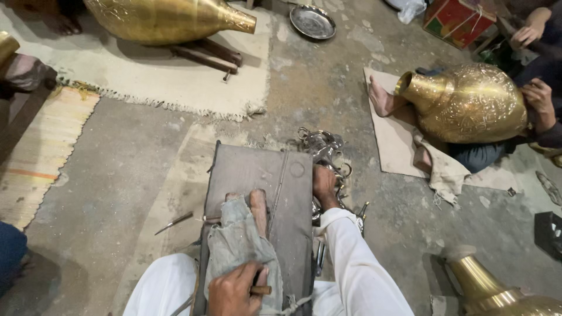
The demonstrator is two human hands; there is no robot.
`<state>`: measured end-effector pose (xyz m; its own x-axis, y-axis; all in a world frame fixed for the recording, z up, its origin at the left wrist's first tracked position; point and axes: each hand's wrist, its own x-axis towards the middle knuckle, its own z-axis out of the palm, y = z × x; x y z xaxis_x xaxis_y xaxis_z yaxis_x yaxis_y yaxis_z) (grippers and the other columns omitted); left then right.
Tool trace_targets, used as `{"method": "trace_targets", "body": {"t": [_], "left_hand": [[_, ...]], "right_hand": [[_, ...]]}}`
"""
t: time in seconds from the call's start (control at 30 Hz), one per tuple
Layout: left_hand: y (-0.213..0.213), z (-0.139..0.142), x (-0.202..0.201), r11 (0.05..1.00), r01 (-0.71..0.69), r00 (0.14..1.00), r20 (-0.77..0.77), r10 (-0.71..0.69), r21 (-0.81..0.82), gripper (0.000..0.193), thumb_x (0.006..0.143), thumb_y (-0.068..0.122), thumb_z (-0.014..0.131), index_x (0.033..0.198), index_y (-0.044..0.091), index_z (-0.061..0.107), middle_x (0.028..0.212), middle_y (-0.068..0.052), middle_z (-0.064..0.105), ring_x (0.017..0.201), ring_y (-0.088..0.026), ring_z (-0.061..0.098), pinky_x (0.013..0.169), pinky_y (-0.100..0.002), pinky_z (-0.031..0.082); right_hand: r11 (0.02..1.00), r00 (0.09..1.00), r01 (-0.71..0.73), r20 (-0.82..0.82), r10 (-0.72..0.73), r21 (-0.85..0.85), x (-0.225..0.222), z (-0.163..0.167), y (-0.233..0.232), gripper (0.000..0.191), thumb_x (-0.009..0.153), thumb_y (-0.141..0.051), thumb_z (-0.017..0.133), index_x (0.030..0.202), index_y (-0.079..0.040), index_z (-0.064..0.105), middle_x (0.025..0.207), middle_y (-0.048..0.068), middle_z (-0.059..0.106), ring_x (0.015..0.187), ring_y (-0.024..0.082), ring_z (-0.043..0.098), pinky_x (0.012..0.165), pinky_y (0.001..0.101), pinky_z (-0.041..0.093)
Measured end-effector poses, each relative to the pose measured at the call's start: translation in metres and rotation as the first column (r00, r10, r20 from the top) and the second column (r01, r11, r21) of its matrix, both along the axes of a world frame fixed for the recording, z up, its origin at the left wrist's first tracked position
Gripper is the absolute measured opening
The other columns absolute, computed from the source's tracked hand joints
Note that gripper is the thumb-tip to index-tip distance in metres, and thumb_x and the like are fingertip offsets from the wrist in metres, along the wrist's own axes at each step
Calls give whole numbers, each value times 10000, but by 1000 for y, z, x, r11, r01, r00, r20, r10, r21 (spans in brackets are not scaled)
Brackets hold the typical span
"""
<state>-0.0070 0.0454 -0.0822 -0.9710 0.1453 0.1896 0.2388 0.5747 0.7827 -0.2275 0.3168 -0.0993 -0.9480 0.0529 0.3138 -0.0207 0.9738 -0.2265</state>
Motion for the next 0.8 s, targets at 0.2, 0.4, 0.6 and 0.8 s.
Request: {"method": "trace_targets", "body": {"t": [0.2, 0.4, 0.6, 0.8], "left_hand": [[-2, 6, 7, 999, -25, 999, -37, 24, -25, 163, 795, 257, 788, 844, 117, 718, 703, -95, 743, 574, -318, 712, 496, -444, 530], [-8, 14, 5, 1000, 6, 993, -115, -9, -31, 159, 824, 252, 757, 871, 113, 694, 771, -90, 750, 606, -333, 704, 515, -439, 531], [-6, 21, 6, 1000, 9, 992, -123, -12, -23, 157, 853, 261, 752, 855, 121, 681, 746, -89, 737, 616, -339, 702, 515, -448, 522], [-7, 17, 5, 999, 8, 985, -169, -15, -46, 187, 881, 275, 742, 843, 111, 662, 741, -108, 722, 614, -362, 683, 520, -469, 509]], "right_hand": [[1000, 999, 9, 49, -8, -12, -21, -6, -10, 197, 829, -281, 677, 853, -94, 732, 851, 192, 716, 789, 417, 675, 677, 549, 482], [974, 989, -86, -132, 59, -211, 7, 0, -13, 123, 900, -184, 676, 947, -76, 714, 883, 179, 694, 833, 409, 663, 711, 495, 504], [1000, 993, -14, -118, 12, -20, 51, 20, 26, 439, 633, -325, 914, 887, -56, 680, 819, 124, 674, 733, 327, 663, 668, 450, 518], [973, 984, 73, -145, -106, -220, 128, 32, 82, 466, 689, -378, 937, 938, -51, 718, 744, 45, 650, 627, 168, 609, 582, 351, 502]]}}
